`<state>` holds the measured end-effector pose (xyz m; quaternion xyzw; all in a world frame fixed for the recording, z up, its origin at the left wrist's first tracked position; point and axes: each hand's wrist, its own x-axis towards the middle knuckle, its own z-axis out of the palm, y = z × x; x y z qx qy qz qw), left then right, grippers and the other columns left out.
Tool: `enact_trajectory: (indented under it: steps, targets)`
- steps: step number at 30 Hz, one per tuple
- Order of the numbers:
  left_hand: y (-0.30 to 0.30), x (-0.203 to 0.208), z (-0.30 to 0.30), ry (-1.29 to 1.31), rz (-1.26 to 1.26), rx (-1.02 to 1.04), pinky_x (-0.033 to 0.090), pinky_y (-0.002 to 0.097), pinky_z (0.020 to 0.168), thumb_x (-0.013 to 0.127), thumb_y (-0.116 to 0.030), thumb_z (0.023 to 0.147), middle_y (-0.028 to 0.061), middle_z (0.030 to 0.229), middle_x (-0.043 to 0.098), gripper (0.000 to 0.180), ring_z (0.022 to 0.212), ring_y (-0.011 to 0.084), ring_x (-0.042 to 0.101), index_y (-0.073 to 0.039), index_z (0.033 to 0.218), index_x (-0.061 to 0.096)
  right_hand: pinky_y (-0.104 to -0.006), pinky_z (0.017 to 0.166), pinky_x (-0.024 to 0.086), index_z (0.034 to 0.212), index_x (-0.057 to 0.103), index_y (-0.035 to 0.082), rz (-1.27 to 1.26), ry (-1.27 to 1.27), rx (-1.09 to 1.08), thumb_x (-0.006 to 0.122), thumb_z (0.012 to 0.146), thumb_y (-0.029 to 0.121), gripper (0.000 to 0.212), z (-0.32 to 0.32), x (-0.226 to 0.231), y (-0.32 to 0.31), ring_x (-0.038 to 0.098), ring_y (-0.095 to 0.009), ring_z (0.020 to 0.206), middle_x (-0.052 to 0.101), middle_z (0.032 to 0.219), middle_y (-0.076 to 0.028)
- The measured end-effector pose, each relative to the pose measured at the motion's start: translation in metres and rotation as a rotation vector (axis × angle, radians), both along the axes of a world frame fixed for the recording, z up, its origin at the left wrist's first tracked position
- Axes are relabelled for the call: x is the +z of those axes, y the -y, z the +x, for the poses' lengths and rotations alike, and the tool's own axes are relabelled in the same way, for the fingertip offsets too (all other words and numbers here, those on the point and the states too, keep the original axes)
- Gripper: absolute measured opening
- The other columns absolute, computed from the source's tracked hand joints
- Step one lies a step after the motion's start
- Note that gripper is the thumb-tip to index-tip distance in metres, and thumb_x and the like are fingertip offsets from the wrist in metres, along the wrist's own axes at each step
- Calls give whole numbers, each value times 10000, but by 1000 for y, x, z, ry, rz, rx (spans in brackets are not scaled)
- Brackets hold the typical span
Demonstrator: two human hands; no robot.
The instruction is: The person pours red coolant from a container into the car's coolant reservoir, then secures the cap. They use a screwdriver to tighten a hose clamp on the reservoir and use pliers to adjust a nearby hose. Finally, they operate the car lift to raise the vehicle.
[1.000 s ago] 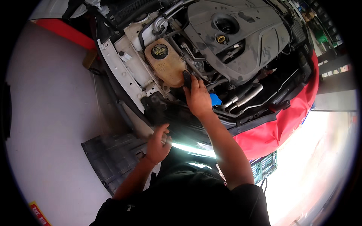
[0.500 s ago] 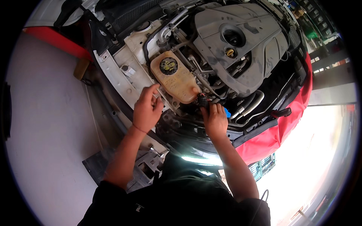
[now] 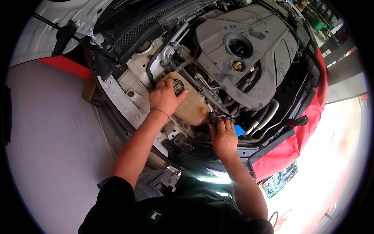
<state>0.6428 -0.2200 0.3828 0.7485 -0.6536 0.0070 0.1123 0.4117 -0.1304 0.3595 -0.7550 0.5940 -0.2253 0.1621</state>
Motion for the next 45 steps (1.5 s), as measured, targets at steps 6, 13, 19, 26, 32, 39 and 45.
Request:
enact_trajectory:
  steps: [6, 13, 19, 26, 32, 39, 45]
  targets:
    - [7, 0, 11, 12, -86, -153, 550, 422, 650, 698, -573, 733, 143, 897, 647, 652, 775, 317, 668, -49, 1097, 565, -416, 788, 501, 1195, 576, 4, -68, 20, 61, 647, 873, 200, 384, -5, 6, 4, 572, -342, 968, 590, 1022, -158]
    - [2, 4, 21, -55, -51, -142, 547, 424, 706, 708, -530, 748, 138, 1009, 651, 702, 856, 339, 661, -47, 1222, 517, -425, 589, 478, 836, 608, 41, -186, -137, 0, 709, 809, 202, 192, -20, 28, 1, 592, -318, 738, 569, 763, -91]
    - [-94, 35, -49, -551, -150, -302, 514, 415, 787, 704, -313, 830, 167, 1072, 603, 591, 928, 331, 621, -28, 1299, 482, -340, 646, 516, 1024, 644, -13, 658, 882, -550, 444, 1020, 377, 439, -108, 29, -52, 651, -177, 725, 683, 811, -122]
    - [-152, 8, -168, -655, -48, -653, 460, 445, 927, 662, -213, 837, 204, 1179, 568, 519, 1088, 369, 562, 6, 1283, 513, -333, 871, 476, 1199, 506, -51, 991, 2044, -449, 516, 960, 215, 358, -80, 21, -96, 627, -245, 927, 654, 1066, -123]
    - [-187, 31, -199, -998, 309, -702, 497, 400, 878, 663, -184, 877, 157, 1156, 609, 390, 1039, 354, 612, -25, 1206, 528, -263, 724, 493, 937, 605, 10, 753, 1421, -397, 591, 976, 231, 225, -137, 49, -139, 605, -114, 796, 624, 822, -27]
    - [-227, 32, -278, -738, 263, -631, 493, 390, 927, 690, -181, 857, 139, 1247, 603, 398, 1137, 314, 594, -46, 1218, 595, -290, 659, 507, 1090, 563, 82, 798, 1605, -581, 548, 992, 288, 229, -198, 58, -165, 585, -124, 830, 592, 916, -24]
    - [-231, 39, -324, -536, 181, -575, 531, 353, 805, 775, -197, 777, 124, 1191, 624, 445, 1005, 273, 647, -36, 1159, 614, -269, 602, 502, 973, 602, 23, 638, 1459, -488, 622, 951, 174, 153, -270, 10, -138, 597, -127, 679, 627, 813, -35]
